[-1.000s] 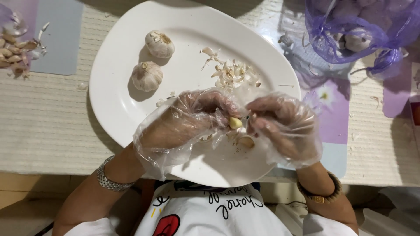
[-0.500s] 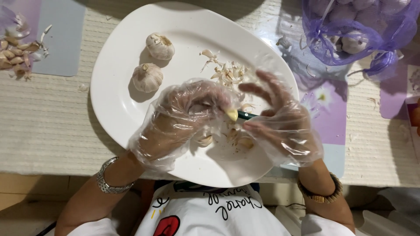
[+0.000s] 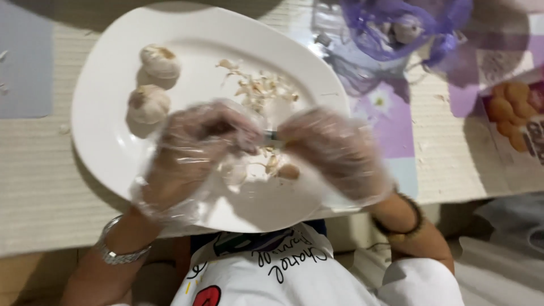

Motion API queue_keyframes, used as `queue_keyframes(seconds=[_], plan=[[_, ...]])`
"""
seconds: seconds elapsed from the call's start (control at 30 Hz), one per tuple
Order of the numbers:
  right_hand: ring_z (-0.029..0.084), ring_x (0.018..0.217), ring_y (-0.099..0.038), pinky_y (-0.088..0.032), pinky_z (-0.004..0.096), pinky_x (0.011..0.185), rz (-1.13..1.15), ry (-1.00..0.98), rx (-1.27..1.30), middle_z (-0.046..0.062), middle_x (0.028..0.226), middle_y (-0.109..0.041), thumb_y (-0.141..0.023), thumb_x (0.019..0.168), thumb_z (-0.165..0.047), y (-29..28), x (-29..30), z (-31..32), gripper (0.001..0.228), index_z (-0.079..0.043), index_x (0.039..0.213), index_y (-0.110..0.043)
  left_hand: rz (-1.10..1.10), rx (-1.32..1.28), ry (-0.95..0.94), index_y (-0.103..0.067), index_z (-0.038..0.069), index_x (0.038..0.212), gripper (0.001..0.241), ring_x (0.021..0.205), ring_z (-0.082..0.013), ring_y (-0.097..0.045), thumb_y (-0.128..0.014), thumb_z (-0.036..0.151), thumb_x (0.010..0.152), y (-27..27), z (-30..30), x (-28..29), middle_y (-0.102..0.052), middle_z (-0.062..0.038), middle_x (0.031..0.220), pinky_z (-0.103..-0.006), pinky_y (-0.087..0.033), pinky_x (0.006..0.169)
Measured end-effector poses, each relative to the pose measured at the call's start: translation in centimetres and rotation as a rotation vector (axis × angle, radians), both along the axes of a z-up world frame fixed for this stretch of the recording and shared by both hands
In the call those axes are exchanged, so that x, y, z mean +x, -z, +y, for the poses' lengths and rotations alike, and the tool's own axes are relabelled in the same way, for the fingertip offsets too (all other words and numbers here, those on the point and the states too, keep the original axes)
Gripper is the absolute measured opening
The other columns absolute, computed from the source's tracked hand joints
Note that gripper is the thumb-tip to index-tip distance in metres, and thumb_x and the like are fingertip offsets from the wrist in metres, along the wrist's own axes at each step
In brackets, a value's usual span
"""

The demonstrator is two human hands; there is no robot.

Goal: Peeling garlic cloves from a bulb using hands and a small knife on a white plate.

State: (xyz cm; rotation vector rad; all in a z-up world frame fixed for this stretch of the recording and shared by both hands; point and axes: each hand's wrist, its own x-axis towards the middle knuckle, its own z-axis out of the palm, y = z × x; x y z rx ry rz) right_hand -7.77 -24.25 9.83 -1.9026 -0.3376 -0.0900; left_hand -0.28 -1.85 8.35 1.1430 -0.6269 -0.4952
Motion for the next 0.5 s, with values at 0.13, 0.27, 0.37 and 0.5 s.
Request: queue_keyframes(seconds=[0.13,0.27,0.37,0.5], plan=[[0.020,0.076,-0.064,-0.058,0.031,0.081,0.865,0.166,-1.695,0.004,0.079,-0.063,-0.050,0.100,-0.004,-7.4,0.2,-4.9,0.019,-0.009,0.095,-0.067,-0.107,-0.050,-0.048,-0.063,0.003,0.123,0.017,0.085,-0.0090,-0.073,-0.062,0.006,0.106,1.9,0.9,1.0,-0.070,-0.008,0.113,-0.0143,-0.065,0.077],[0.031,0.091,-0.073,-0.058,0.030,0.062,-0.099,0.643,-0.594,0.029,0.114,-0.074,-0.076,0.114,0.021,-3.1,-5.3,-22.3,0.007,0.019,0.117,-0.071,-0.007,-0.166,0.002,-0.063,0.005,0.129,0.021,0.085,-0.0048,-0.070,-0.061,0.011,0.110,4.1,1.7,2.4,-0.070,-0.004,0.108,-0.0073,-0.061,0.064],[0.032,0.077,-0.067,-0.056,0.036,0.050,0.232,0.455,-0.156,0.026,0.100,-0.066,-0.073,0.107,0.011,2.8,-2.4,-38.7,0.011,0.011,0.104,-0.063,-0.087,-0.196,-0.072,-0.065,0.008,0.123,0.015,0.070,0.0025,-0.066,-0.062,0.016,0.111,4.1,2.1,2.8,-0.070,-0.002,0.104,-0.0070,-0.061,0.060],[0.034,0.057,-0.058,-0.052,0.045,0.035,0.704,0.133,0.392,0.022,0.082,-0.056,-0.069,0.099,-0.002,11.7,2.6,-51.2,0.021,0.001,0.086,-0.053,-0.087,-0.178,-0.173,-0.058,0.021,0.097,0.022,0.091,-0.0069,-0.060,-0.048,0.031,0.114,2.7,3.0,3.0,-0.058,0.004,0.099,-0.0161,-0.058,0.083]])
